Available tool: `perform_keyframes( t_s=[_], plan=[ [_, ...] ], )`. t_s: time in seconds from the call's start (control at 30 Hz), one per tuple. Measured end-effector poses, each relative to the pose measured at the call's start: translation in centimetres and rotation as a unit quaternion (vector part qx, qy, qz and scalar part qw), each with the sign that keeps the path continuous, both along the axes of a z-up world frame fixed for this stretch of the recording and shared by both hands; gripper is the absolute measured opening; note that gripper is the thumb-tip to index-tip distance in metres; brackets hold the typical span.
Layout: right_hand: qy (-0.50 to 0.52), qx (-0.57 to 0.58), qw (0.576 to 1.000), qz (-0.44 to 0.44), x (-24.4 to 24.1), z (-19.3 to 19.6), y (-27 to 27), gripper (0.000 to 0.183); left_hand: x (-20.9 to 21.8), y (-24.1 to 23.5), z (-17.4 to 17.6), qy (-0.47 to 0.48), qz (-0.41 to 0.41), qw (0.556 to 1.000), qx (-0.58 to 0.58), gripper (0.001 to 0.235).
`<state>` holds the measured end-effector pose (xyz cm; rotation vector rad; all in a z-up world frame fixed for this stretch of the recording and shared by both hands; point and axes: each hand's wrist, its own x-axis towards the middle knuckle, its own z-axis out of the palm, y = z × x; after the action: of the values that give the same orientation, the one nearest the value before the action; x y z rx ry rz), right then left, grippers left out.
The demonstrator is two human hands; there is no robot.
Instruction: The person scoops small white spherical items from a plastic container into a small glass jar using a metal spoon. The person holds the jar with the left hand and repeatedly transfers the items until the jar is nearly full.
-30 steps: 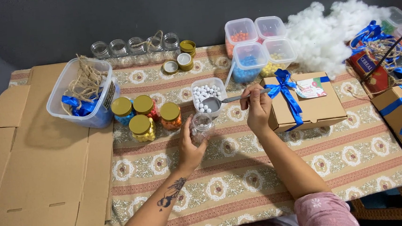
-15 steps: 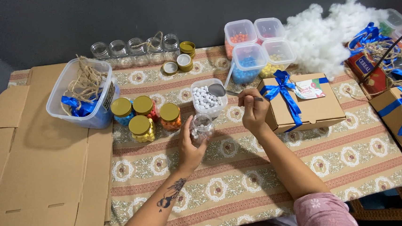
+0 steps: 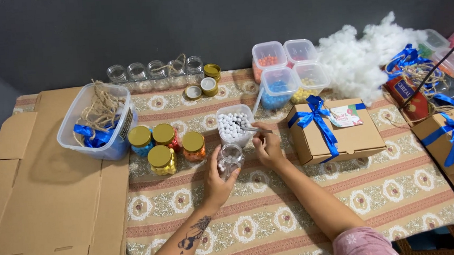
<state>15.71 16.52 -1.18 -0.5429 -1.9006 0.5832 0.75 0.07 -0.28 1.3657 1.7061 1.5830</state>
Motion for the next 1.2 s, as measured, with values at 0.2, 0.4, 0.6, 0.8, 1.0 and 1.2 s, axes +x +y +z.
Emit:
perform_keyframes(
  t_s=[0.2,0.4,0.6,0.8,1.0,1.2],
  plan=[
    [0.028,-0.036,0.998,0.031,0.1,1.5,-0.1,0.044,-0.1,-0.4,0.5,-0.016,-0.006,0.999,-0.032,0.082],
    [-0.012,-0.159,0.987,0.033,1.0,0.5,-0.1,0.052,-0.6,-0.8,3.2,-0.114,-0.071,0.986,-0.095,0.075],
    [-0.037,-0.147,0.988,0.027,1.4,0.3,-0.2,0.055,-0.5,-0.8,2.9,-0.092,-0.075,0.987,-0.107,0.076],
    [-0.040,-0.139,0.989,0.024,1.7,-0.3,-0.3,0.050,-0.5,-0.8,2.0,-0.067,-0.063,0.989,-0.118,0.077],
    [-0.023,-0.135,0.990,0.018,1.7,-0.1,-0.5,0.044,-0.3,-0.7,2.3,-0.079,-0.061,0.989,-0.109,0.074],
    [-0.035,-0.133,0.990,-0.014,1.6,-0.2,-0.3,0.039,-0.4,-0.7,1.3,-0.042,-0.050,0.991,-0.114,0.078]
  ],
)
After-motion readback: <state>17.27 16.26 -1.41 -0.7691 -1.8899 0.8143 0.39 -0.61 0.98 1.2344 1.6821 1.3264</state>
